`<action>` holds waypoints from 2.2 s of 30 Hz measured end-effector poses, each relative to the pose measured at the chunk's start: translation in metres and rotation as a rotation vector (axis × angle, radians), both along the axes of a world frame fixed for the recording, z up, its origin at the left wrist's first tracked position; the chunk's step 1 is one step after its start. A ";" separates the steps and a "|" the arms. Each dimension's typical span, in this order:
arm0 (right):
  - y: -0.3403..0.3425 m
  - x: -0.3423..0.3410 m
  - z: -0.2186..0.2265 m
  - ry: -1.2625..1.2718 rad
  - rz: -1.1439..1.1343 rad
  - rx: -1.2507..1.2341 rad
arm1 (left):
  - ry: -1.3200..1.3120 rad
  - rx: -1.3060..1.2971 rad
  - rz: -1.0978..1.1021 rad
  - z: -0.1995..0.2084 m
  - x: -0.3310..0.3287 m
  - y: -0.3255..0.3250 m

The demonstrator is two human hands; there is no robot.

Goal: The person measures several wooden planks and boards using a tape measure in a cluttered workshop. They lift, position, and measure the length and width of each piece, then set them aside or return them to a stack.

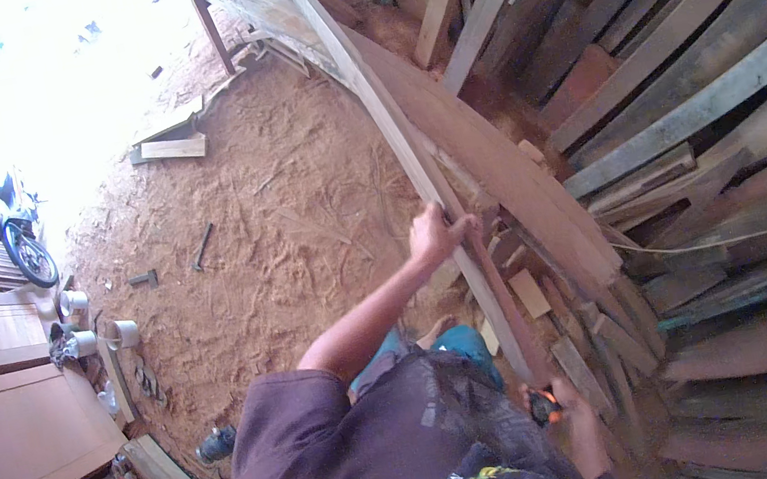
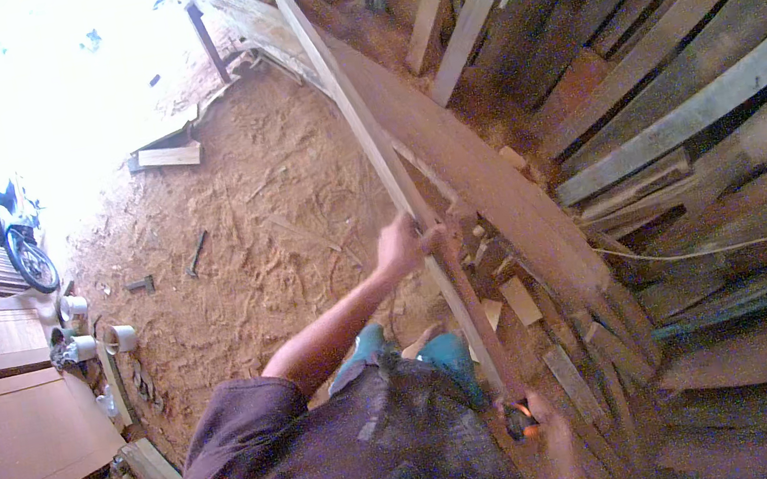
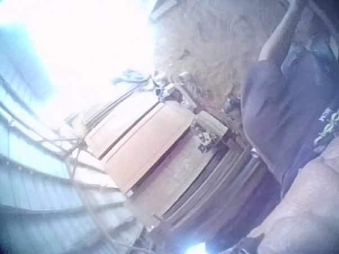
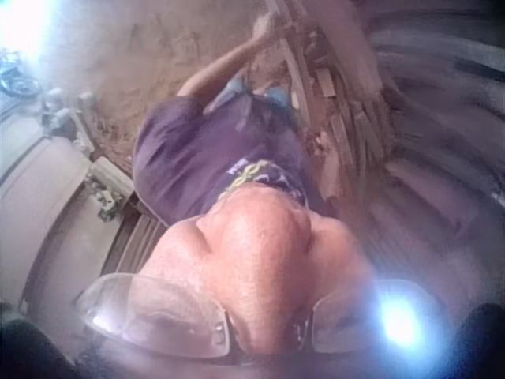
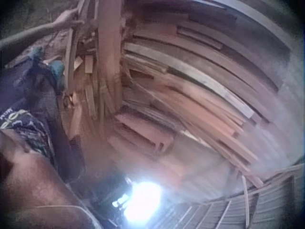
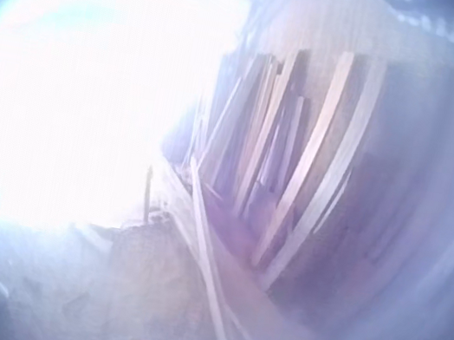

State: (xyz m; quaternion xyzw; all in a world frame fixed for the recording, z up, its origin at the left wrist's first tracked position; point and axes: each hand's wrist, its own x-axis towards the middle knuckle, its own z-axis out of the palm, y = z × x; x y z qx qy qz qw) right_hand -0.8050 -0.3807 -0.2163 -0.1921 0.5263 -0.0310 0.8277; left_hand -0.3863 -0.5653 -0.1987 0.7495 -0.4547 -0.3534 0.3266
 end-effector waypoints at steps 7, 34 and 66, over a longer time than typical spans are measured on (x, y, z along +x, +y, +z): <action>-0.038 0.030 -0.011 -0.245 -0.019 0.092 | 0.237 -0.126 -0.140 -0.046 -0.023 0.064; -0.080 0.057 -0.066 -0.328 0.495 -0.383 | 0.698 0.055 0.041 -0.067 -0.152 0.196; 0.024 0.186 0.100 -0.241 0.871 -1.948 | 1.767 -0.214 0.314 -0.070 -0.118 0.256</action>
